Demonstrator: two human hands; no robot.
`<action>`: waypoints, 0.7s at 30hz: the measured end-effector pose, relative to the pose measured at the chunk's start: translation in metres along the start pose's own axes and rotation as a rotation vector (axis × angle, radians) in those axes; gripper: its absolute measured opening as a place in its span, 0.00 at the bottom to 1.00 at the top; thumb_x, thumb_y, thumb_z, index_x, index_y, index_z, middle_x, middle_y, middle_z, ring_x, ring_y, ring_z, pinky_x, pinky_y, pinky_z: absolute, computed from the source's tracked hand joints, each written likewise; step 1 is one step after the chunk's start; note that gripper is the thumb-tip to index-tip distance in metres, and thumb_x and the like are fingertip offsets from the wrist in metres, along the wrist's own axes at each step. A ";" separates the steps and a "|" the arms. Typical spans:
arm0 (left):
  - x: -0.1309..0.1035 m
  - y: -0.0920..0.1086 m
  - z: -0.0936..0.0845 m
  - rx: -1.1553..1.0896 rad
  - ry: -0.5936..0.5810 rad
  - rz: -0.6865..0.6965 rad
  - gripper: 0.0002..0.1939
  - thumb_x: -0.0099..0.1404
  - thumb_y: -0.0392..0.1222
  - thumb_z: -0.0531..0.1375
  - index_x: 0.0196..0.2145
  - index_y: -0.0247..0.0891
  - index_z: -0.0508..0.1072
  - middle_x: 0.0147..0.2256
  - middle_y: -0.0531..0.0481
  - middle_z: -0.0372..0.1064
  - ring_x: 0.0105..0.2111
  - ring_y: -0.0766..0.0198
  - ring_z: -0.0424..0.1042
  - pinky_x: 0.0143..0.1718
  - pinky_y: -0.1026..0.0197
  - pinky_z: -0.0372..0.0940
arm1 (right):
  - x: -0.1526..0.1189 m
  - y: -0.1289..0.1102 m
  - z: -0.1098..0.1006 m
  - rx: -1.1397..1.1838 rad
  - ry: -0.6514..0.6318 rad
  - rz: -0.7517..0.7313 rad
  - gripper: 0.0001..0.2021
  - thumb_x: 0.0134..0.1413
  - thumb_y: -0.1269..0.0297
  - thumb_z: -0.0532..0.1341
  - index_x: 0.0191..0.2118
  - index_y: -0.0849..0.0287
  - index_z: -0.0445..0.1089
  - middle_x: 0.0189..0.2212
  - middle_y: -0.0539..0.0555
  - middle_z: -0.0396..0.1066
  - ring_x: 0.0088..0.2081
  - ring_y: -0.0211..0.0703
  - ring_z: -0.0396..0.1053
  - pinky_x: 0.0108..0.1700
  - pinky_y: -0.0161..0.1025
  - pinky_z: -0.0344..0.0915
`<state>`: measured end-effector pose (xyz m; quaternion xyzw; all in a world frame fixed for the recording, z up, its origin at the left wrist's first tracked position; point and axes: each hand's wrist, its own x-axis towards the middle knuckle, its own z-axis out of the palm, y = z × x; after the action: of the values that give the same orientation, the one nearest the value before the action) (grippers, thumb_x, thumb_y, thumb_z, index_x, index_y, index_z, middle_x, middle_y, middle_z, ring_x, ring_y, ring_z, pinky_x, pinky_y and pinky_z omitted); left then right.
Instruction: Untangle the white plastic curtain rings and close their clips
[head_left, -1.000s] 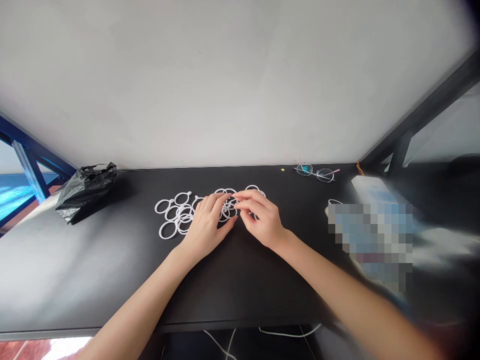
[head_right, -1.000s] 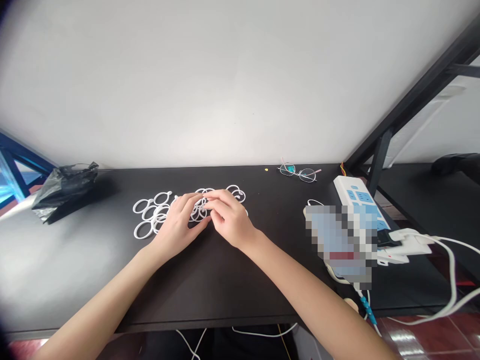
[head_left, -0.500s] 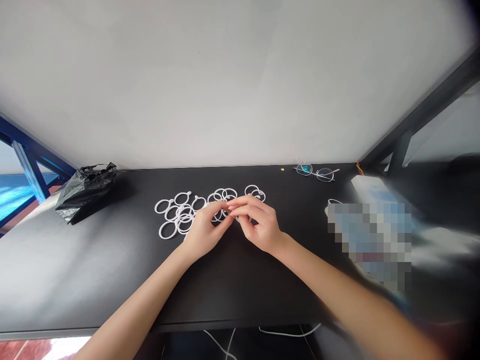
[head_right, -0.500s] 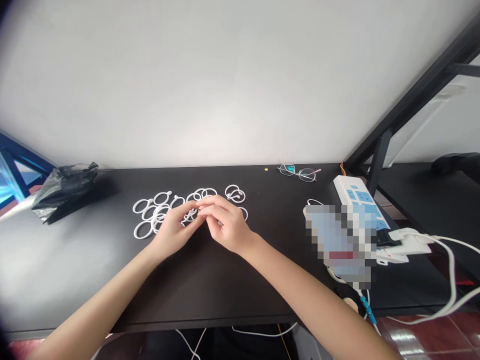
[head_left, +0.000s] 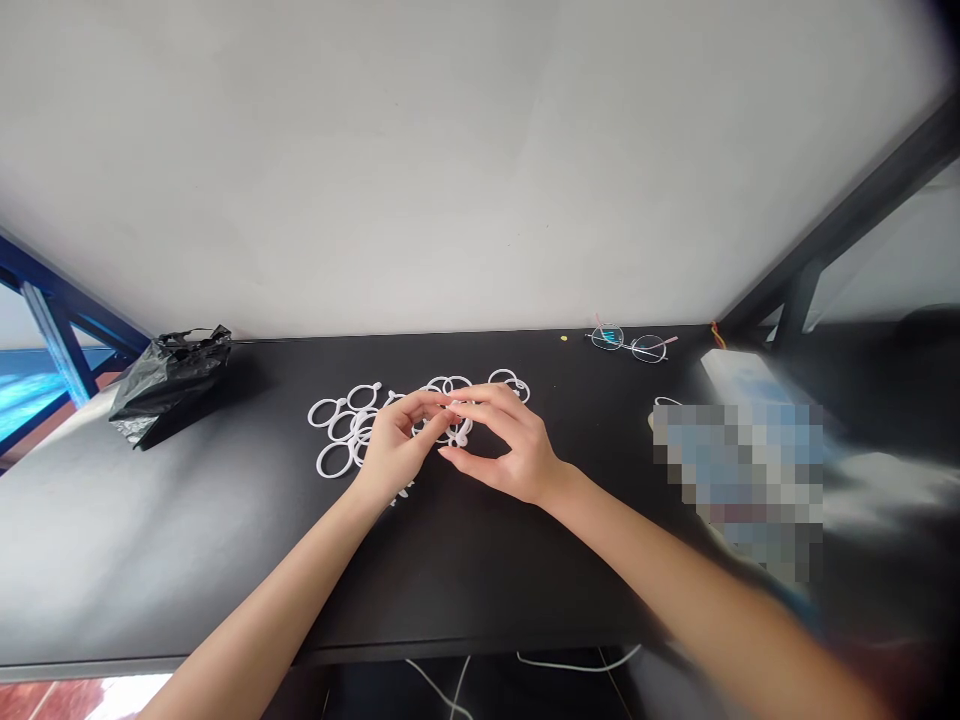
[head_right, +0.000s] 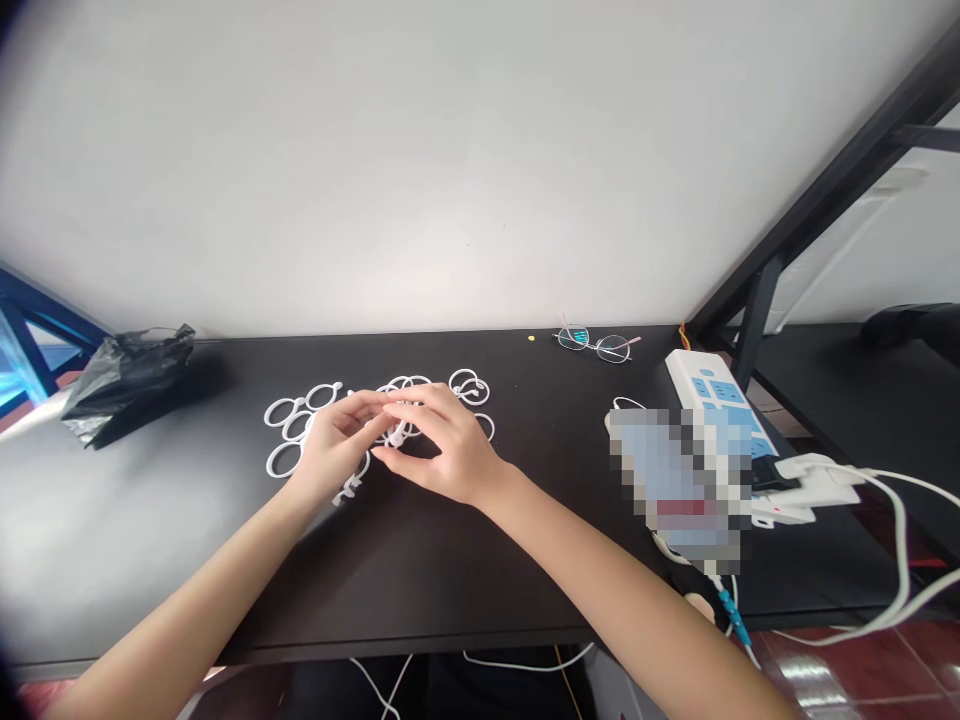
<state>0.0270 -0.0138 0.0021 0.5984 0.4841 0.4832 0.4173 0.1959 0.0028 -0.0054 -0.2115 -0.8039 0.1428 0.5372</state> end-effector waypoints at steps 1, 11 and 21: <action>0.000 -0.001 0.000 -0.006 0.004 -0.007 0.09 0.62 0.44 0.62 0.39 0.37 0.75 0.32 0.48 0.76 0.35 0.59 0.75 0.39 0.58 0.69 | 0.000 0.000 0.000 -0.005 -0.005 0.002 0.17 0.53 0.66 0.65 0.50 0.53 0.68 0.46 0.58 0.72 0.47 0.48 0.71 0.48 0.48 0.72; -0.001 -0.004 0.000 -0.050 0.008 -0.019 0.09 0.63 0.43 0.61 0.40 0.38 0.74 0.27 0.52 0.72 0.32 0.62 0.73 0.37 0.60 0.68 | -0.003 0.002 0.002 -0.038 0.012 -0.029 0.18 0.57 0.68 0.63 0.54 0.54 0.67 0.51 0.60 0.70 0.50 0.49 0.71 0.49 0.48 0.73; -0.004 0.006 0.002 -0.061 -0.142 0.068 0.16 0.65 0.46 0.60 0.50 0.41 0.72 0.48 0.45 0.72 0.47 0.57 0.71 0.49 0.55 0.68 | -0.001 -0.002 -0.003 0.004 0.076 0.076 0.17 0.63 0.72 0.55 0.55 0.53 0.69 0.50 0.56 0.73 0.49 0.47 0.73 0.50 0.48 0.74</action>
<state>0.0302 -0.0191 0.0069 0.6344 0.4176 0.4679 0.4518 0.1985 0.0003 -0.0040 -0.2460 -0.7740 0.1567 0.5621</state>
